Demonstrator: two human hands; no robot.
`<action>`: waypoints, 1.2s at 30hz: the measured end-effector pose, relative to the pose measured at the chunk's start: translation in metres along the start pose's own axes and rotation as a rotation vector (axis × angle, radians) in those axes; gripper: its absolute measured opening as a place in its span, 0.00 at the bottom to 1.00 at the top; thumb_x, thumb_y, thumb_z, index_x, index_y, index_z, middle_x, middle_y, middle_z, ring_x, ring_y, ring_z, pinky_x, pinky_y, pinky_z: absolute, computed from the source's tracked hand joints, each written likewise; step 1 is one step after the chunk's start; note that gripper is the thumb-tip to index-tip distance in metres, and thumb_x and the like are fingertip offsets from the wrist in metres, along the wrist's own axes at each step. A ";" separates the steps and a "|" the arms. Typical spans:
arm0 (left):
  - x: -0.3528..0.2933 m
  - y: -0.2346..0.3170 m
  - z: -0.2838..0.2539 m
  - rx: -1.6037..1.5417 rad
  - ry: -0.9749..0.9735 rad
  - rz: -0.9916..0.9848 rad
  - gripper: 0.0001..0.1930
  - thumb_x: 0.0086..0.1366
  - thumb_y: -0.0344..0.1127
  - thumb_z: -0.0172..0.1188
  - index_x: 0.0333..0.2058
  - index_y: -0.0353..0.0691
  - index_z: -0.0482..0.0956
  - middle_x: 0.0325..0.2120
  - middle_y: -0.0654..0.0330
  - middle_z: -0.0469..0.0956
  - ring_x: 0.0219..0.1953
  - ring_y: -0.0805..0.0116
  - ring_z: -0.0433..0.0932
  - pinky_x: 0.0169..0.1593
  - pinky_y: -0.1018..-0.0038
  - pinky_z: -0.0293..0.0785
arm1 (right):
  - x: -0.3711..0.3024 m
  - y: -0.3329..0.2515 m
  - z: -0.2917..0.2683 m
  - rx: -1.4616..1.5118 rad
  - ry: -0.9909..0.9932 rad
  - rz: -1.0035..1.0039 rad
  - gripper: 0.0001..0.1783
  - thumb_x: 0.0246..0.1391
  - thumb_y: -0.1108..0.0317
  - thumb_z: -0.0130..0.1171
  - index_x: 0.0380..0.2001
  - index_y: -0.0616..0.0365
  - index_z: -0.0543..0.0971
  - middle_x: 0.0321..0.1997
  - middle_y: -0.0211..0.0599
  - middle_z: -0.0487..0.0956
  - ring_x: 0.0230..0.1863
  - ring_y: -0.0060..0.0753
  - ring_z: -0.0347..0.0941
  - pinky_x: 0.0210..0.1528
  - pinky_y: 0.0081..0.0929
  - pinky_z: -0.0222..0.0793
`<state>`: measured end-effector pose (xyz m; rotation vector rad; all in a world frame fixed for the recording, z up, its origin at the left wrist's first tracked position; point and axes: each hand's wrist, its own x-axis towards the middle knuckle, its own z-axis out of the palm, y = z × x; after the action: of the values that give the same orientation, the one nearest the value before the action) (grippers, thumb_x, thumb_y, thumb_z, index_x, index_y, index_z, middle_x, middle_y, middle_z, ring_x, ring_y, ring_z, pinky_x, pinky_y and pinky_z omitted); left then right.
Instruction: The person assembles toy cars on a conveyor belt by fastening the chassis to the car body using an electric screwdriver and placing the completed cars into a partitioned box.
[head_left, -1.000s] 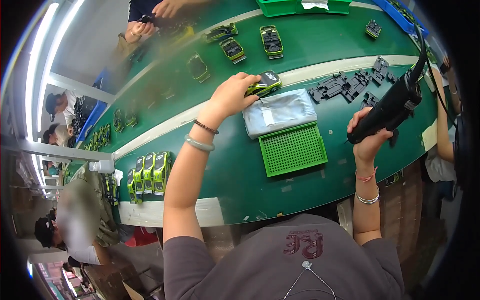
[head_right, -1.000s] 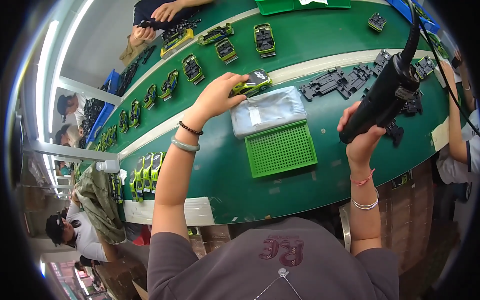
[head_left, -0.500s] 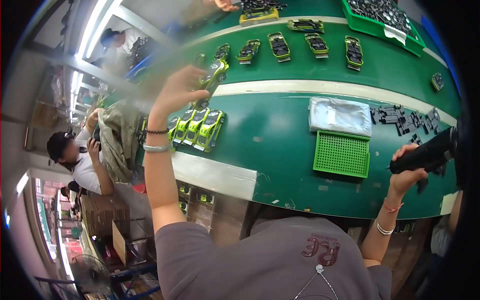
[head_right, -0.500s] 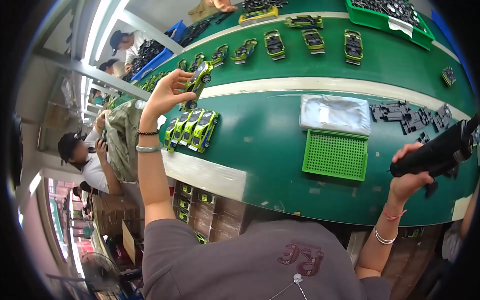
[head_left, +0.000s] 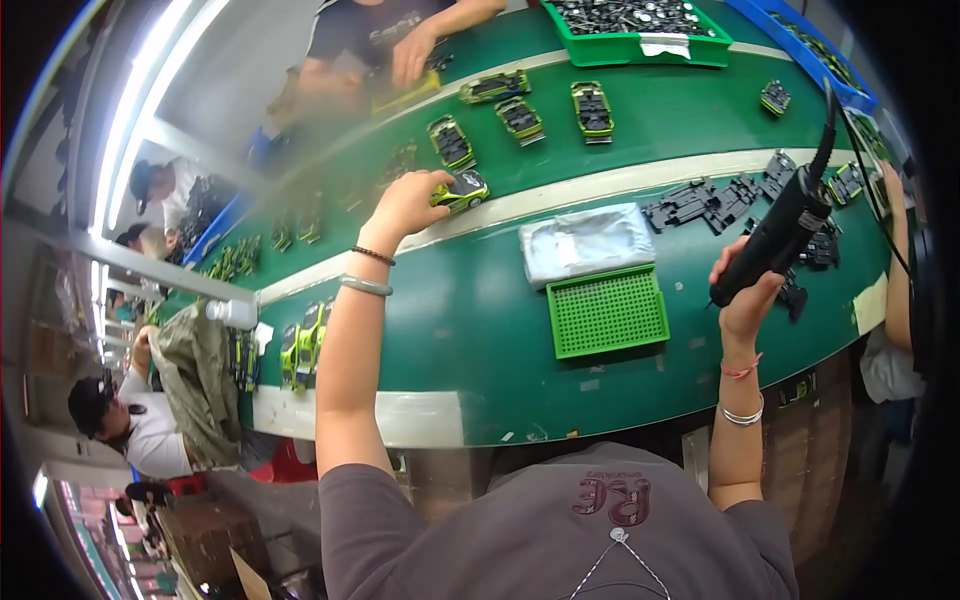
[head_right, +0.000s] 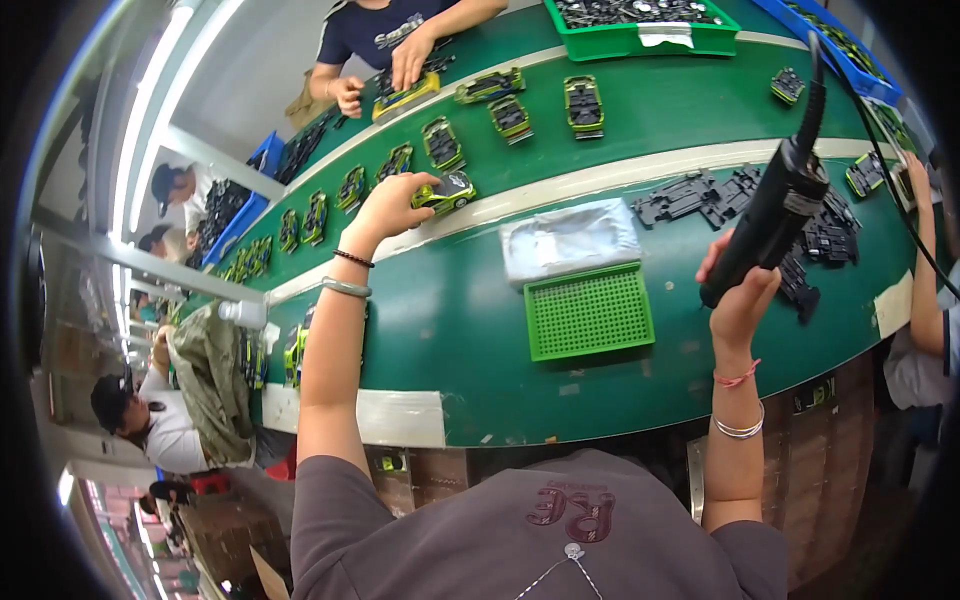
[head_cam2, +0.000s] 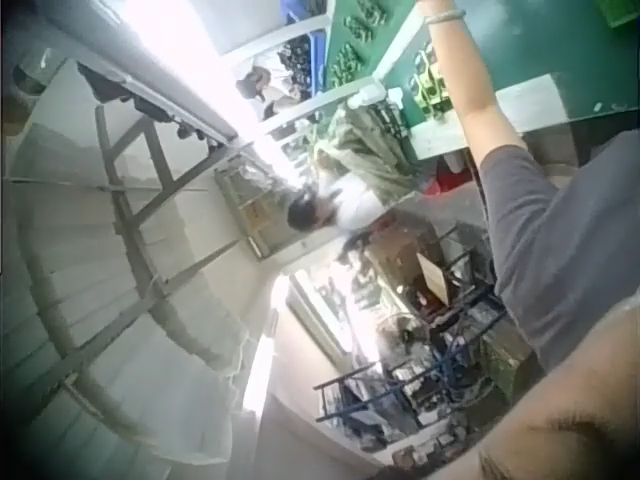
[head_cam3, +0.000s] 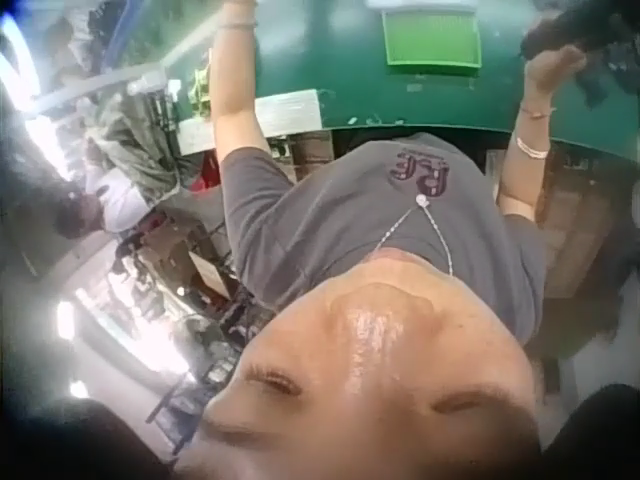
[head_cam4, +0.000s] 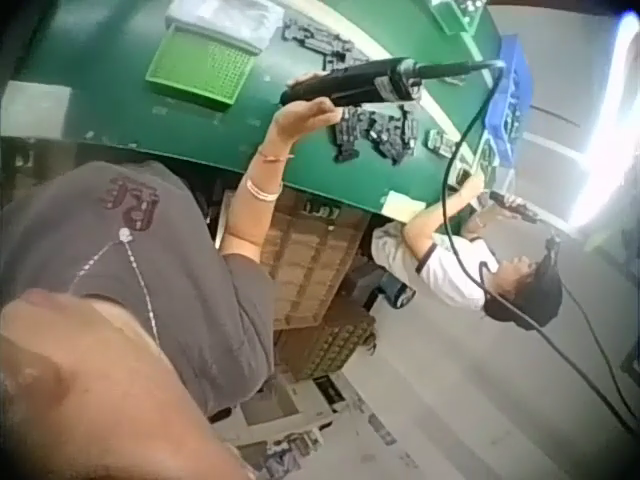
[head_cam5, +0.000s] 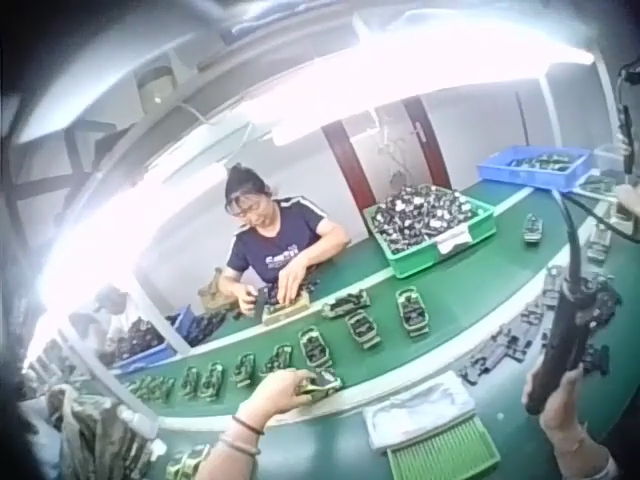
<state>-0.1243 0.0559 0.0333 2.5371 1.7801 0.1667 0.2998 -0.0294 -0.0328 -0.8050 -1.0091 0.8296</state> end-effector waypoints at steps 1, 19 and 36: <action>0.012 0.003 0.007 0.005 -0.030 0.024 0.22 0.46 0.36 0.62 0.43 0.40 0.77 0.35 0.48 0.78 0.40 0.51 0.76 0.46 0.64 0.72 | 0.000 -0.001 0.000 -0.006 0.001 -0.002 0.46 0.45 0.23 0.42 0.31 0.66 0.70 0.20 0.35 0.69 0.18 0.24 0.67 0.21 0.19 0.62; 0.047 0.151 -0.005 -2.090 0.092 0.270 0.25 0.66 0.42 0.44 0.57 0.34 0.60 0.51 0.47 0.69 0.52 0.56 0.72 0.53 0.62 0.72 | -0.018 -0.046 -0.020 -1.067 -0.087 0.141 0.25 0.42 0.45 0.65 0.28 0.58 0.75 0.18 0.40 0.75 0.21 0.42 0.74 0.25 0.34 0.67; -0.015 0.192 0.010 -1.744 0.190 0.075 0.19 0.69 0.36 0.46 0.56 0.39 0.61 0.46 0.58 0.72 0.46 0.70 0.73 0.48 0.75 0.71 | -0.001 -0.030 0.126 0.053 -0.522 0.270 0.20 0.59 0.67 0.52 0.52 0.66 0.68 0.41 0.37 0.77 0.39 0.20 0.72 0.41 0.19 0.69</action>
<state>0.0515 -0.0231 0.0400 1.2159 0.6988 1.2610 0.1879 -0.0212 0.0327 -0.7012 -1.3454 1.3371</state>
